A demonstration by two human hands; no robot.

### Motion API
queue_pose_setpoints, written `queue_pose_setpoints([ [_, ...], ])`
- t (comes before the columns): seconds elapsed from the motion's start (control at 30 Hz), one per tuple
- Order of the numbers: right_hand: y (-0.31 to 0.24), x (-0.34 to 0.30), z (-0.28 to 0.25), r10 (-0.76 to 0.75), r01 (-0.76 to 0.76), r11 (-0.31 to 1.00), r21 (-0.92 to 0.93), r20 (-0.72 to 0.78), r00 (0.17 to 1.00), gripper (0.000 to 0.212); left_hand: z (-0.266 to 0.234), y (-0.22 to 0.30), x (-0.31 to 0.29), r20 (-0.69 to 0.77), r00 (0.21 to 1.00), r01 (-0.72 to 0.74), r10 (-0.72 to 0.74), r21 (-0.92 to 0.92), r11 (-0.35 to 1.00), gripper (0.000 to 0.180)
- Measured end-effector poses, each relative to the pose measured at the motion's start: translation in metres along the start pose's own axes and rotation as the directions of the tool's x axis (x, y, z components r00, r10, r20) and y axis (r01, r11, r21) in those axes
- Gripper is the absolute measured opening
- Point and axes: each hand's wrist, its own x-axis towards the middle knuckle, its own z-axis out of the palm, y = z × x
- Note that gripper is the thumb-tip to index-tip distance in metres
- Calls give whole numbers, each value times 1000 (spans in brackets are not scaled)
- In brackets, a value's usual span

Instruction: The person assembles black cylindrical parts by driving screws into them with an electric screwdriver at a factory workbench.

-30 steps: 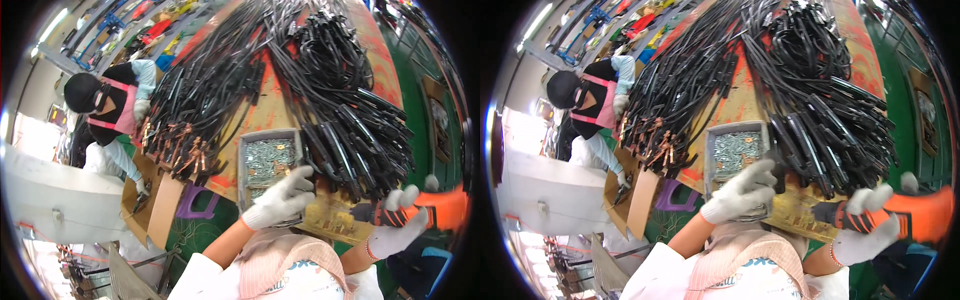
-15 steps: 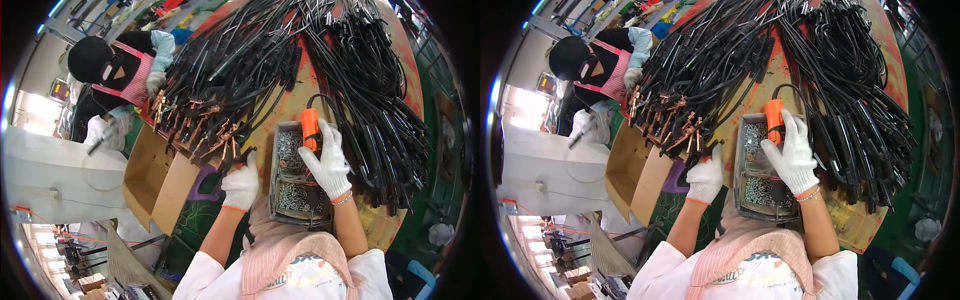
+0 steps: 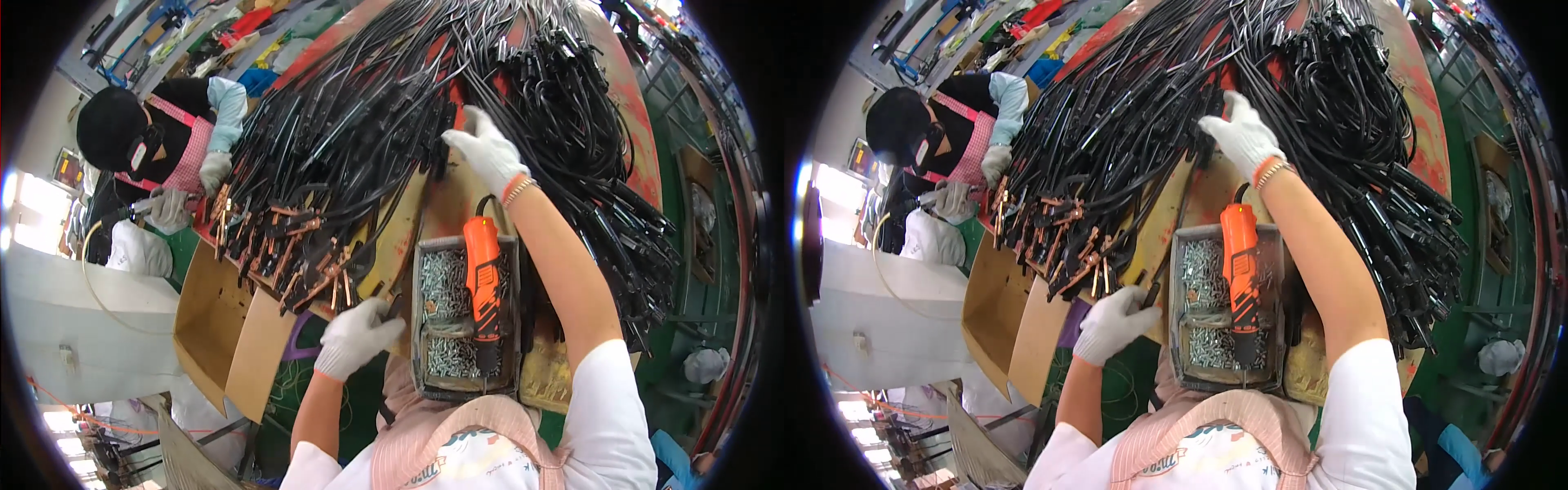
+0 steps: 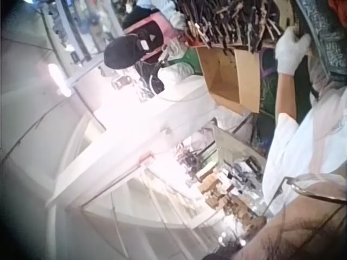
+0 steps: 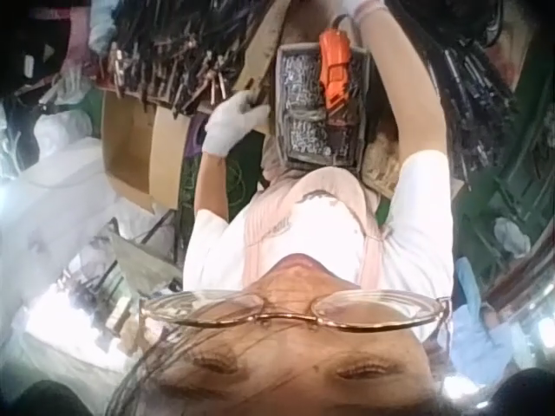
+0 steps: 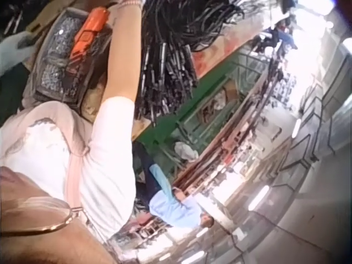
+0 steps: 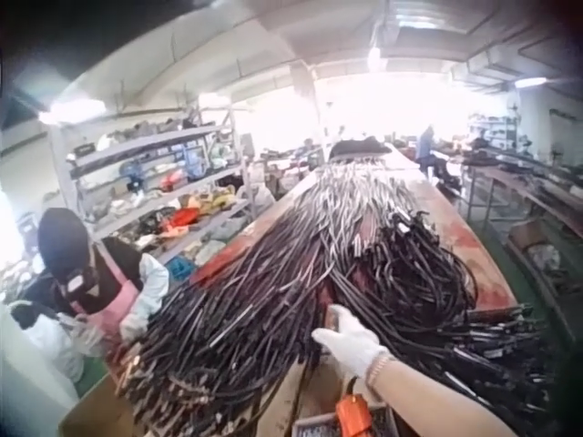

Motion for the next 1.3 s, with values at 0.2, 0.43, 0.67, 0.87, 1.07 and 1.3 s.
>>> queue_pose_setpoints([
  [0.2, 56, 89, 55, 126, -126, 992, -15, 248, 961, 56, -59, 44, -22, 43, 998, 60, -48, -886, 460, 26],
  [0.43, 15, 36, 35, 55, -391, 617, 683, 458, 887, 30, -62, 46, -17, -618, 765, -339, 180, -150, 929, 12],
  [0.67, -34, -114, 21, -223, -374, 603, 704, 600, 769, 37, -47, 52, -11, -275, 962, -239, 9, -822, 517, 38],
  [0.87, -11, -96, 25, -188, -588, -114, 801, 564, 804, 22, -14, 71, -4, -263, 964, -258, 47, -870, 421, 40],
  [1.07, -46, -152, 25, -27, -383, 144, 912, 391, 920, 18, 3, 80, 13, -545, 826, -391, -140, -735, 554, 44],
  [1.3, -18, -136, 27, -46, -447, 21, 894, 447, 893, 23, -2, 99, 8, -468, 878, -431, -96, -863, 264, 44],
])
